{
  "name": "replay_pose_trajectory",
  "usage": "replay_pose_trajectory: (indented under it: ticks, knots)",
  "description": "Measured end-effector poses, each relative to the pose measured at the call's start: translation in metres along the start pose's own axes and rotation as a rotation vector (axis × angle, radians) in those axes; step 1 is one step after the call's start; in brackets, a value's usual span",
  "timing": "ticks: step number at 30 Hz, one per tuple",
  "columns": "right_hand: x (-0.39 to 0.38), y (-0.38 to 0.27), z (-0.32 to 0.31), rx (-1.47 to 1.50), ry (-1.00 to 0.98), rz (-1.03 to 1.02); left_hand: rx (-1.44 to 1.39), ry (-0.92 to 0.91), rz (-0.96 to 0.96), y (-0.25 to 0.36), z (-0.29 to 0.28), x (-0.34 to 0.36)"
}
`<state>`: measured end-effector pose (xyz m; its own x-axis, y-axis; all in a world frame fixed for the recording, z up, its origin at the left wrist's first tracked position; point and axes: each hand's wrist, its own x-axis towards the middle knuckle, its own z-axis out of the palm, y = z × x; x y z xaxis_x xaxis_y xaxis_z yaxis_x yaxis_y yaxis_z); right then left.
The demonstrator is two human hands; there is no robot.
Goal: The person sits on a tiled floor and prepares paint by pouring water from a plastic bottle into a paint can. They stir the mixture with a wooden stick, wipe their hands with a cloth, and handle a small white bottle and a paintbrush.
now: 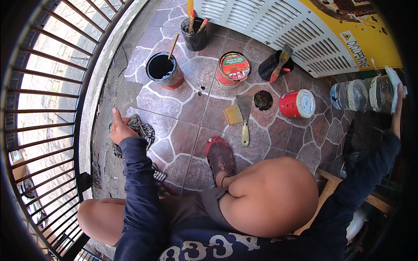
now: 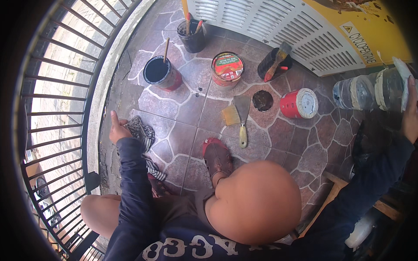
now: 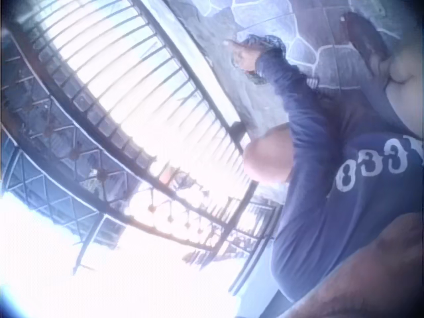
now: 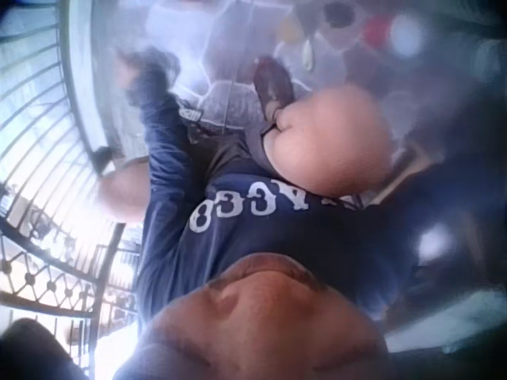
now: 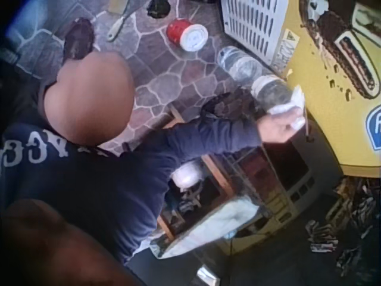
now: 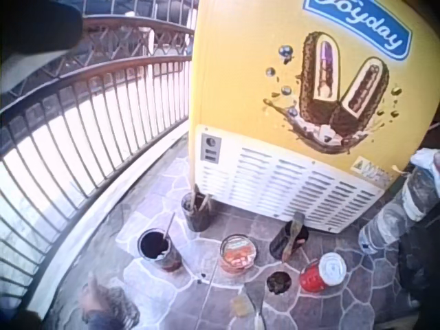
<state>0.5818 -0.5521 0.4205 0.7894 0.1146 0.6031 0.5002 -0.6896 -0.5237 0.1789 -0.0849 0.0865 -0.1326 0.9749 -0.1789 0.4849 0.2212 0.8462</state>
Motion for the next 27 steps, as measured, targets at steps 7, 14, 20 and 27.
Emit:
replay_pose_trajectory:
  ticks: [7, 14, 20, 27]
  knots:
    - [-0.002, 0.178, 0.071, -0.103, 0.078, 0.228, 1.036, 0.095, 0.261, -0.144, -0.032, 0.038]
    - [-0.055, 0.231, 0.116, 0.060, -0.001, 0.541, 0.855, -0.166, 0.286, -0.148, -0.013, -0.026]
    - [-0.057, 0.165, 0.127, -0.303, 0.054, 0.245, 0.841, -0.406, 0.290, -0.088, 0.025, -0.096]
    - [-0.202, -0.057, 0.193, 0.622, -1.000, 0.155, 0.126, -0.528, 0.289, -0.069, 0.006, -0.114]
